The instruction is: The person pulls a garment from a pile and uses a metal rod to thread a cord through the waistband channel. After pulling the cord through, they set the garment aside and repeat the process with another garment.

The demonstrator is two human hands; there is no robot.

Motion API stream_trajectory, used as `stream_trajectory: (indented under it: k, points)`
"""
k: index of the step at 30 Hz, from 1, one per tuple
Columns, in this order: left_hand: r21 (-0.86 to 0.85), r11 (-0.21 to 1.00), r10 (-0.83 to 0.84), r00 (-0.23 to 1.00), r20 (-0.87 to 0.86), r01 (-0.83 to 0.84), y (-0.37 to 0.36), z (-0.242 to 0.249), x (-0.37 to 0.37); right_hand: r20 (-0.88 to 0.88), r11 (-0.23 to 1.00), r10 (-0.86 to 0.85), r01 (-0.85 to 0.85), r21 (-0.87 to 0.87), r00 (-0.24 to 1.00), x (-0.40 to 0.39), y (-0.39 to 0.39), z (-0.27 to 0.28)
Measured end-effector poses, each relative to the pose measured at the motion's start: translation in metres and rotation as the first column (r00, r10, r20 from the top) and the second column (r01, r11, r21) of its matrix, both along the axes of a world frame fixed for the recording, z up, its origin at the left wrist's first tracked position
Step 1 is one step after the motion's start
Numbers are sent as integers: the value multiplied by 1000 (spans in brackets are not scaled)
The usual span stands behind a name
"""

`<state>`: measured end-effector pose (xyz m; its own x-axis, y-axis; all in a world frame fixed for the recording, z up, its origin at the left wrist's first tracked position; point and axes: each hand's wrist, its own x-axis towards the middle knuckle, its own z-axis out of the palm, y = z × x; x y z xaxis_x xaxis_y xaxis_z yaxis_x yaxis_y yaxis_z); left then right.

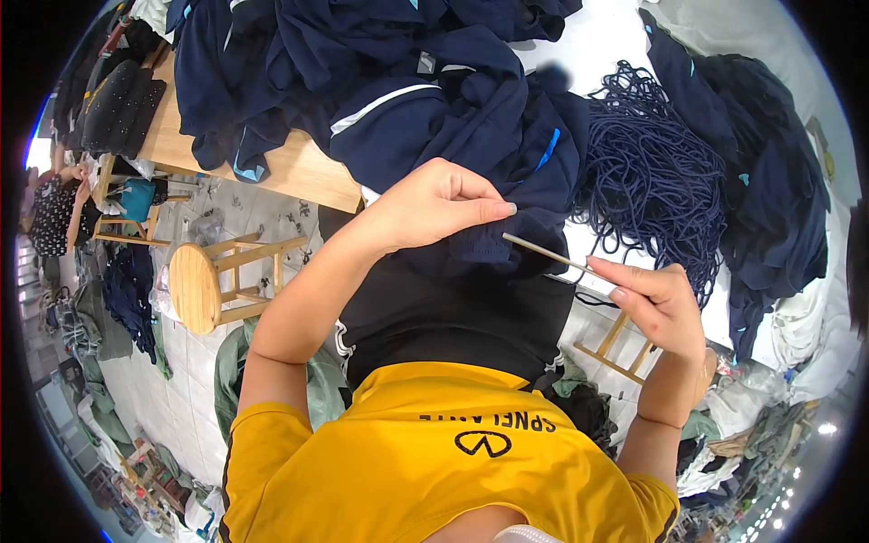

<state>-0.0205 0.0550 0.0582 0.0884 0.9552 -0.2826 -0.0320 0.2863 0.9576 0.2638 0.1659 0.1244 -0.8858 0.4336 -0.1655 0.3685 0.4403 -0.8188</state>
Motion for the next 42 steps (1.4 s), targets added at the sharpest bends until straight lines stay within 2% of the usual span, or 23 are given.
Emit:
stream_trajectory:
  k: [4, 7, 13, 16, 19, 20, 22, 23, 25, 28, 29, 30, 33, 34, 36, 37, 38, 41, 42]
  points:
    - [-3, 1000, 24, 999, -31, -24, 2, 0, 1, -3, 972, -97, 96, 213, 995, -6, -13, 4]
    - [-7, 1000, 28, 998, -55, -28, 2, 0, 2, -53, 943, -96, 108, 315, 994, -5, -18, 1]
    - [28, 999, 31, 990, -140, -27, 1, 1, 3, -60, 898, -56, 77, 433, 997, -10, -19, 2]
    - [16, 1000, 22, 989, -146, -20, 0, -2, 4, 25, 842, -4, -11, 539, 1000, -11, -22, 10]
    - [-7, 1000, -13, 978, -208, 12, -1, 1, 6, 22, 845, 30, -37, 533, 999, -13, -24, 10]
    - [-15, 1000, -28, 971, -239, 25, -2, 2, 7, 6, 907, 12, -13, 422, 1000, -12, -23, 8]
    - [-3, 998, -69, 979, -192, 70, -4, 2, 8, -21, 983, -28, 31, 181, 999, -8, -18, -3]
    - [3, 996, -90, 982, -167, 92, -6, 2, 9, -5, 998, -60, 60, -6, 998, -7, -11, -9]
    - [23, 996, -89, 993, -72, 91, -7, 1, 8, 41, 921, -117, 124, -368, 992, -6, 4, -20]
    - [23, 998, -59, 997, 41, 58, -9, 0, 7, 51, 815, -149, 152, -558, 988, -4, 4, -29]
    - [10, 999, -46, 996, 71, 45, -10, 0, 6, 56, 775, -160, 161, -611, 985, -3, 3, -32]
    - [-4, 999, -32, 994, 100, 32, -10, 0, 5, -19, 842, -142, 110, -529, 990, -4, 1, -32]
    - [6, 1000, -31, 990, 137, 30, -9, 0, 7, -1, 749, -160, 120, -652, 987, -7, 0, -32]
    - [9, 1000, -6, 985, 171, 4, -8, -1, 6, -40, 759, -169, 104, -642, 985, -6, -1, -39]
    - [13, 999, 45, 968, 245, -49, -7, -4, 4, -33, 689, -226, 136, -712, 973, -5, -6, -43]
    - [19, 998, 53, 973, 223, -59, -7, -2, 4, -27, 650, -252, 149, -745, 967, -4, -9, -45]
    - [24, 997, 65, 978, 199, -71, -7, 1, 3, -103, 619, -283, 99, -779, 954, -1, -13, -49]
    - [27, 997, 69, 981, 183, -75, -9, -1, 2, -256, 653, -334, 26, -757, 907, 8, -19, -43]
    - [24, 997, 68, 980, 186, -74, -9, -2, 2, -167, 714, -347, 144, -685, 923, 8, -22, -31]
